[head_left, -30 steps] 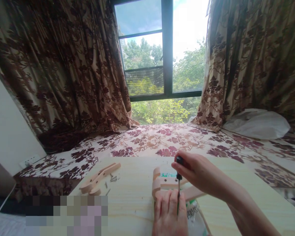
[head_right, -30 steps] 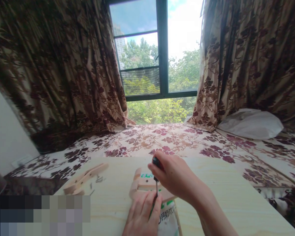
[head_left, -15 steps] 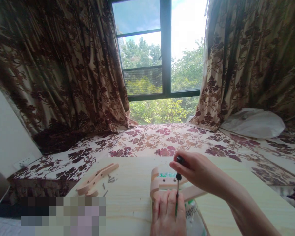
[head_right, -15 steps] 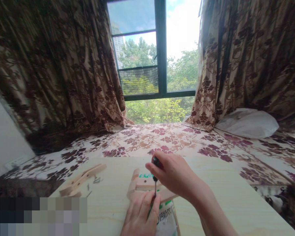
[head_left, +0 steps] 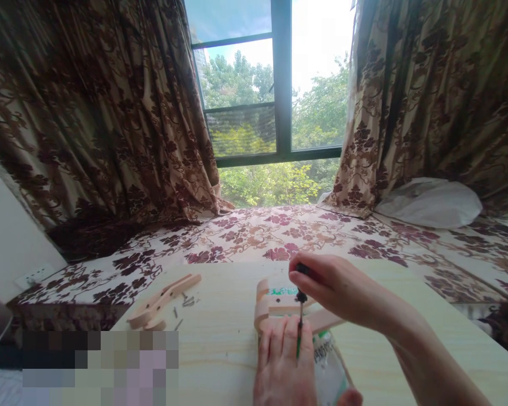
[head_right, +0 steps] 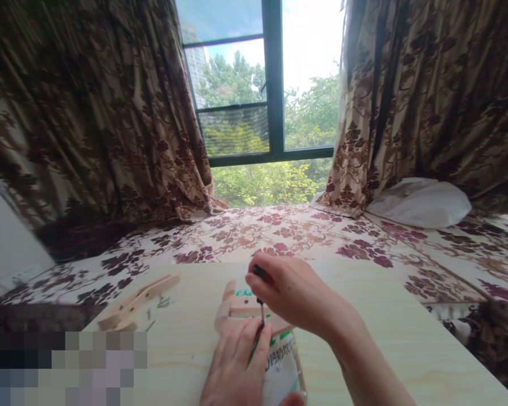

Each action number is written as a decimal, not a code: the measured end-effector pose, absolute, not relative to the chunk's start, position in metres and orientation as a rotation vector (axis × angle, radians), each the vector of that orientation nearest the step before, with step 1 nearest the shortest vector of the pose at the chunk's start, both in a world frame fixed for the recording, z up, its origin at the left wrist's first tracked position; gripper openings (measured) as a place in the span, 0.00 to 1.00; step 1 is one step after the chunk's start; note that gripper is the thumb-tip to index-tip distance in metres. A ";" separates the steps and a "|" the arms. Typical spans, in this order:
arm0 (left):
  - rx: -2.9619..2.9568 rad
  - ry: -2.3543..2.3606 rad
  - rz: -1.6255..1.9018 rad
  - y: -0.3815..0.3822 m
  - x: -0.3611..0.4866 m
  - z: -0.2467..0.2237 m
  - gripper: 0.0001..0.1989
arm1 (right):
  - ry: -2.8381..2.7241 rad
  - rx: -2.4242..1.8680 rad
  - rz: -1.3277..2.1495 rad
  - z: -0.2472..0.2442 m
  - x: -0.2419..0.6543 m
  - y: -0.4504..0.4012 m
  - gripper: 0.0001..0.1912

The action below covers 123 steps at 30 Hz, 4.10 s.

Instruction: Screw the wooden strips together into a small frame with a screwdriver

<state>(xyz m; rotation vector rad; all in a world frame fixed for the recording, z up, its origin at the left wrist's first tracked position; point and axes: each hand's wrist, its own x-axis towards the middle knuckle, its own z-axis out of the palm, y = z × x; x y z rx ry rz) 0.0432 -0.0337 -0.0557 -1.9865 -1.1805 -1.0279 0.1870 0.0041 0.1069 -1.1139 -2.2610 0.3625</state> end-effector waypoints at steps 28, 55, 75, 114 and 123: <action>-2.002 -1.352 -1.164 -0.045 0.055 -0.047 0.38 | -2.230 -1.232 0.232 0.104 0.180 0.008 0.11; -2.031 -1.378 -1.131 -0.049 0.053 -0.048 0.39 | -2.240 -1.160 0.340 0.107 0.186 0.004 0.09; -2.028 -1.331 -1.077 -0.052 0.052 -0.031 0.37 | -2.210 -1.212 0.282 0.107 0.184 0.005 0.07; -2.034 -1.305 -1.121 -0.048 0.051 -0.040 0.37 | -2.183 -1.140 0.363 0.106 0.186 0.007 0.05; -2.054 -1.323 -1.122 -0.048 0.052 -0.040 0.36 | -2.157 -1.183 0.316 0.103 0.182 0.009 0.09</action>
